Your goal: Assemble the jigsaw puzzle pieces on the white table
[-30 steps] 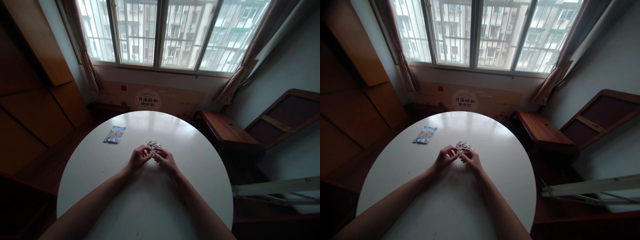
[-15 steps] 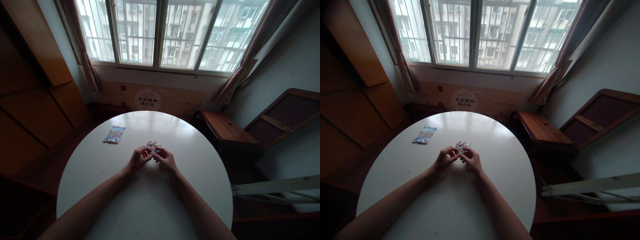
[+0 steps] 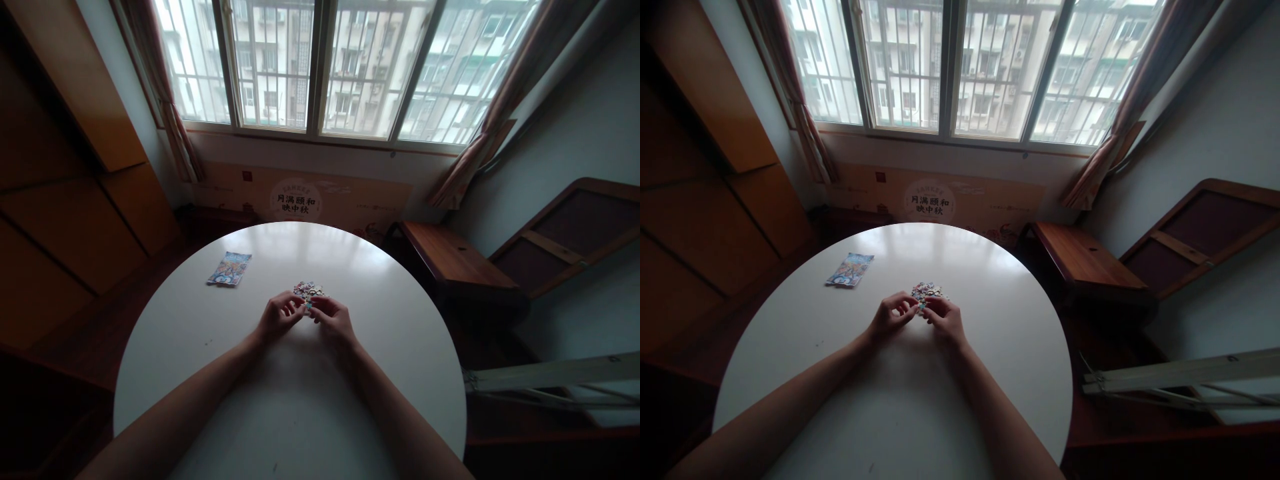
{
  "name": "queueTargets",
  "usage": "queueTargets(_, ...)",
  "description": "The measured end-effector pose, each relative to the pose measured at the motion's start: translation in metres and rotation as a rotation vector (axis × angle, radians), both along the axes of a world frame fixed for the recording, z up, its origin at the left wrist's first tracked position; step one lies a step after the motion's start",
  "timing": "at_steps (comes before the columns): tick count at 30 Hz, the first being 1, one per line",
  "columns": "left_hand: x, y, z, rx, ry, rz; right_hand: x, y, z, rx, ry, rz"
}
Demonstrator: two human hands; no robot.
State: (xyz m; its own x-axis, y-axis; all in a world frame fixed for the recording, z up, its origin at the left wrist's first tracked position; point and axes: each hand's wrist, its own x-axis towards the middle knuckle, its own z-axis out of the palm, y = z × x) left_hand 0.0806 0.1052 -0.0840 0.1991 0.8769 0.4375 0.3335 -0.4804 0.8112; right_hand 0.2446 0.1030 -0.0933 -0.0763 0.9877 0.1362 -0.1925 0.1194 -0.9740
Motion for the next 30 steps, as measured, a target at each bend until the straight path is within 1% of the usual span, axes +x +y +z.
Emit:
queueTargets(2, -0.0002, 0.0, 0.0015, -0.001, -0.018, 0.039, -0.0004, -0.0004, 0.0004, 0.002, -0.01, -0.005)
queueTargets(4, -0.0004, 0.0005, 0.002, -0.011, -0.037, 0.036, -0.0009, -0.0008, 0.0012, 0.001, -0.016, -0.005)
queueTargets(8, -0.001, 0.0017, 0.0013, -0.032, -0.047, -0.075, -0.0008, -0.0005, 0.0019, -0.001, -0.014, -0.003)
queueTargets(10, -0.0013, 0.0021, 0.0005, -0.033, -0.047, -0.103, -0.0004, -0.0001, 0.0018, -0.005, -0.009, 0.0)
queueTargets(21, -0.0011, 0.0057, -0.0069, 0.002, -0.031, -0.072, 0.0008, 0.0011, 0.0013, -0.011, 0.002, 0.0)
queueTargets(30, -0.0008, 0.0039, -0.0051, 0.015, -0.026, -0.054, 0.0008, 0.0005, 0.0019, 0.004, -0.005, -0.003)
